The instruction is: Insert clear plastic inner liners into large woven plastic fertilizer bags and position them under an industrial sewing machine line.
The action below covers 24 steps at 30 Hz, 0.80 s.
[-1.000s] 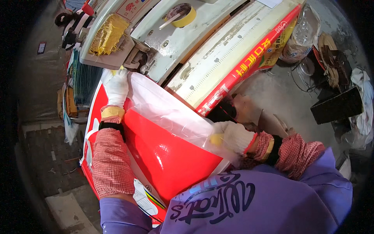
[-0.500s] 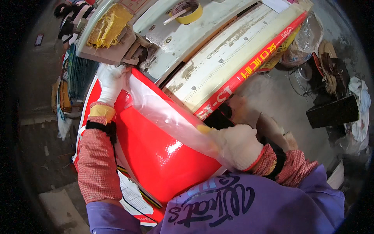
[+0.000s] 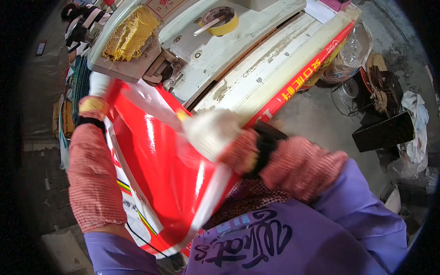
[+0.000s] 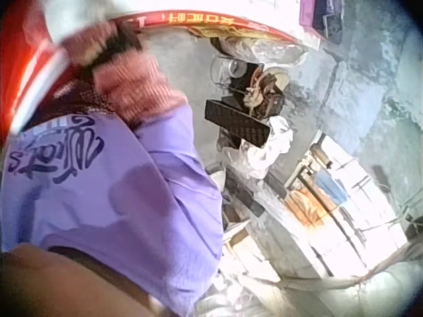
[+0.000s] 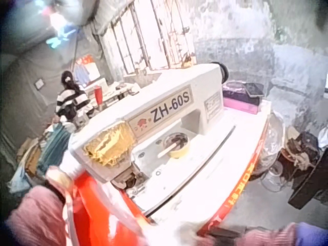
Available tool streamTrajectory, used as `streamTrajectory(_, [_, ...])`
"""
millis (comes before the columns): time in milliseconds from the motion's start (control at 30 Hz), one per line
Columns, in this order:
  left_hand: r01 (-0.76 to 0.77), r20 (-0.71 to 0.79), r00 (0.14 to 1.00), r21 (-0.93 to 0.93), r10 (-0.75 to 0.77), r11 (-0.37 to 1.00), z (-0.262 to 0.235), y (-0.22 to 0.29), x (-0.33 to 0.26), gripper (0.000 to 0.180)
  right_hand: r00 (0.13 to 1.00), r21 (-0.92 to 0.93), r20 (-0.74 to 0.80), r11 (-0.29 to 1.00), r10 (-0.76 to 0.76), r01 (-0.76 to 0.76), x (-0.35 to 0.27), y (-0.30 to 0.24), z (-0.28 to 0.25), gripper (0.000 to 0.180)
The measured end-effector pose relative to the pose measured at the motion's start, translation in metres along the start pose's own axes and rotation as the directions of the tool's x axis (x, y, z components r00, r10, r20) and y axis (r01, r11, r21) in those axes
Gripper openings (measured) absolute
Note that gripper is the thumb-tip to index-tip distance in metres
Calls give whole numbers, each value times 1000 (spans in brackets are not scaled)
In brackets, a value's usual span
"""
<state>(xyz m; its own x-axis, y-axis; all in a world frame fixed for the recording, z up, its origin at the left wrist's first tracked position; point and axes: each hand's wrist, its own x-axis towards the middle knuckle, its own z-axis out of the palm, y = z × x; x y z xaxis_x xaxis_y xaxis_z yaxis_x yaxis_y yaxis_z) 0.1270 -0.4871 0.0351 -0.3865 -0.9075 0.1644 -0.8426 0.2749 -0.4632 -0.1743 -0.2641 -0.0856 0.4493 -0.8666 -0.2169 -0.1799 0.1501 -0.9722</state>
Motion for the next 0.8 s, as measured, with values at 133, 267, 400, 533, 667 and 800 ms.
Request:
streamTrajectory(133, [-98,-92,991,-9,97,995,-80,0,26,23,962,-833,48,520,-268,187,52,-69,-20,20])
streamTrajectory(267, [-75,140,986,-123,93,990,-137,44,2,23,905,-769,115,541,-409,341,77,-69,-32,22])
streamTrajectory(400, [-405,142,896,-124,420,906,-214,140,-44,9,901,-750,432,537,-43,385,108,-77,-65,28])
streamTrajectory(533, [-753,6,639,-202,769,627,-262,224,-59,54,876,-662,458,598,-153,451,130,-69,-62,29])
streamTrajectory(667, [-685,453,451,-377,769,623,-246,233,-63,63,840,-708,482,455,-249,541,166,-37,-47,23])
streamTrajectory(800, [-572,566,390,-470,726,673,-261,206,-62,39,705,-628,599,323,-380,708,122,-61,-56,26])
